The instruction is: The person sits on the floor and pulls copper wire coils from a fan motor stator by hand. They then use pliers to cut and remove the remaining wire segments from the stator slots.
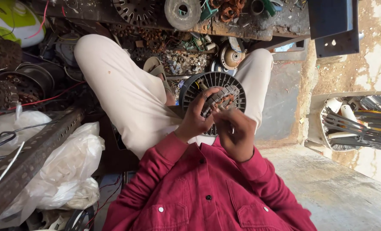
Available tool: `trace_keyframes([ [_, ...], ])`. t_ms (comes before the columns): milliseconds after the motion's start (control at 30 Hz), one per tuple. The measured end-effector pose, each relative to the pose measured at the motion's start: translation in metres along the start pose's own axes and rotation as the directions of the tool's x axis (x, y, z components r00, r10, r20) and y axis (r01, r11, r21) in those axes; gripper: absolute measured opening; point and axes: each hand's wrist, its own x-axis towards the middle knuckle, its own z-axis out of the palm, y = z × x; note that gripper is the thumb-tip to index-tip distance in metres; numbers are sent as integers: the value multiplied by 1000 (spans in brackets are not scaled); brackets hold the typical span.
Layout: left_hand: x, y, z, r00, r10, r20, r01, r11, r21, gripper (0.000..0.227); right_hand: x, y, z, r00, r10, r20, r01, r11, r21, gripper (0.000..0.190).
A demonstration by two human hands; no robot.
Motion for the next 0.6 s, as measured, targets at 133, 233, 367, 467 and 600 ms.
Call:
trace_keyframes([
  [133,-4,-1,1,999,35,14,-35,999,8,61,-24,42,8,997,-32,-70,44,984,173,15],
  [233,-5,0,0,999,44,8,-44,998,36,62,-36,57,15,993,68,-92,-30,933,358,13],
  [367,-1,-1,0,999,38,4,-38,999,3,63,-39,37,15,947,317,-50,-253,833,492,12],
  [467,-3,0,3,1000,17,-9,-17,1000,-11,63,-21,20,21,938,339,-73,-249,805,539,12],
  [600,-5,-1,3,999,23,-27,-22,998,59,63,0,1,6,974,225,-19,-204,913,354,18],
])
